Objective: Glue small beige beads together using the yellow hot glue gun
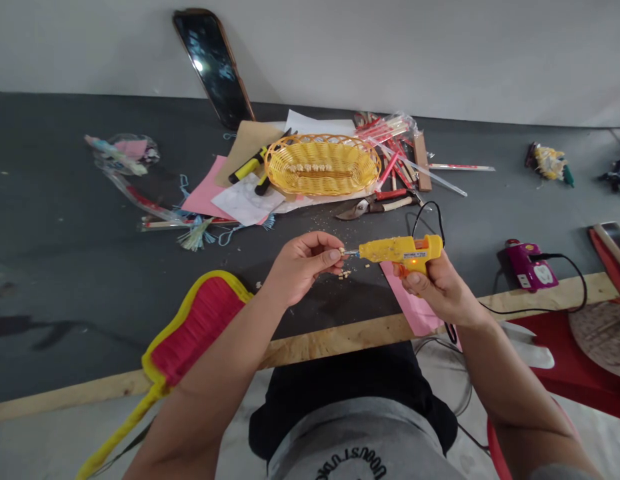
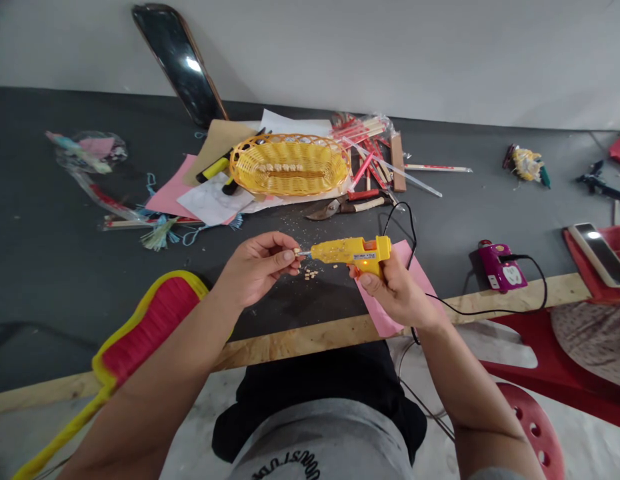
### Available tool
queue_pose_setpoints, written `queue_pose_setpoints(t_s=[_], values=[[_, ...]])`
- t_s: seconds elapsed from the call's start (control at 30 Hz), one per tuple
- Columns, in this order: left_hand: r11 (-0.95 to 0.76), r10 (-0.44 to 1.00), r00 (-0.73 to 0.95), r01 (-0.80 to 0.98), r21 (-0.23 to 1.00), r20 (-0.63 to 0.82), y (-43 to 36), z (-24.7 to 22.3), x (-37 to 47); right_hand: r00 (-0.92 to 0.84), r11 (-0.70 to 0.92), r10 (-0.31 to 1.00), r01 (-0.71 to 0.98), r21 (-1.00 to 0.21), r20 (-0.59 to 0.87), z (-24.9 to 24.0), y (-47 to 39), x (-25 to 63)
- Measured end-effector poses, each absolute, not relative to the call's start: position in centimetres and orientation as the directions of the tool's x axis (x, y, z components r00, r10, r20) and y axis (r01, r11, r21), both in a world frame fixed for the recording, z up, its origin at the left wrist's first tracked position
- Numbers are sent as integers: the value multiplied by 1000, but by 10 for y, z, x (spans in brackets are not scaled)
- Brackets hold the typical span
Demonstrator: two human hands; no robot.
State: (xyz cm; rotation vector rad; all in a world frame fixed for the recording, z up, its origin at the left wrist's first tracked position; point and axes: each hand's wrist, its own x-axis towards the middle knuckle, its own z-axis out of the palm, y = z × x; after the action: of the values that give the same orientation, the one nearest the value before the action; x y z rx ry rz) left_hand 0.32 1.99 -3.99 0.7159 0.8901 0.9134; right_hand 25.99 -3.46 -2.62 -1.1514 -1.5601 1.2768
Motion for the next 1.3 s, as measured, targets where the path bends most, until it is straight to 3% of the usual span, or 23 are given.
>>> queue_pose_setpoints(t_s=[0.3,1.3], values=[[436,886,335,-369,821,-321,20,-40,3,-347,93,937,119,-989,47,-33,-35,264],[428,889,332,-361,829,-315,20,-40,3,-340,82,940,134,-988,32,-34,-34,264]])
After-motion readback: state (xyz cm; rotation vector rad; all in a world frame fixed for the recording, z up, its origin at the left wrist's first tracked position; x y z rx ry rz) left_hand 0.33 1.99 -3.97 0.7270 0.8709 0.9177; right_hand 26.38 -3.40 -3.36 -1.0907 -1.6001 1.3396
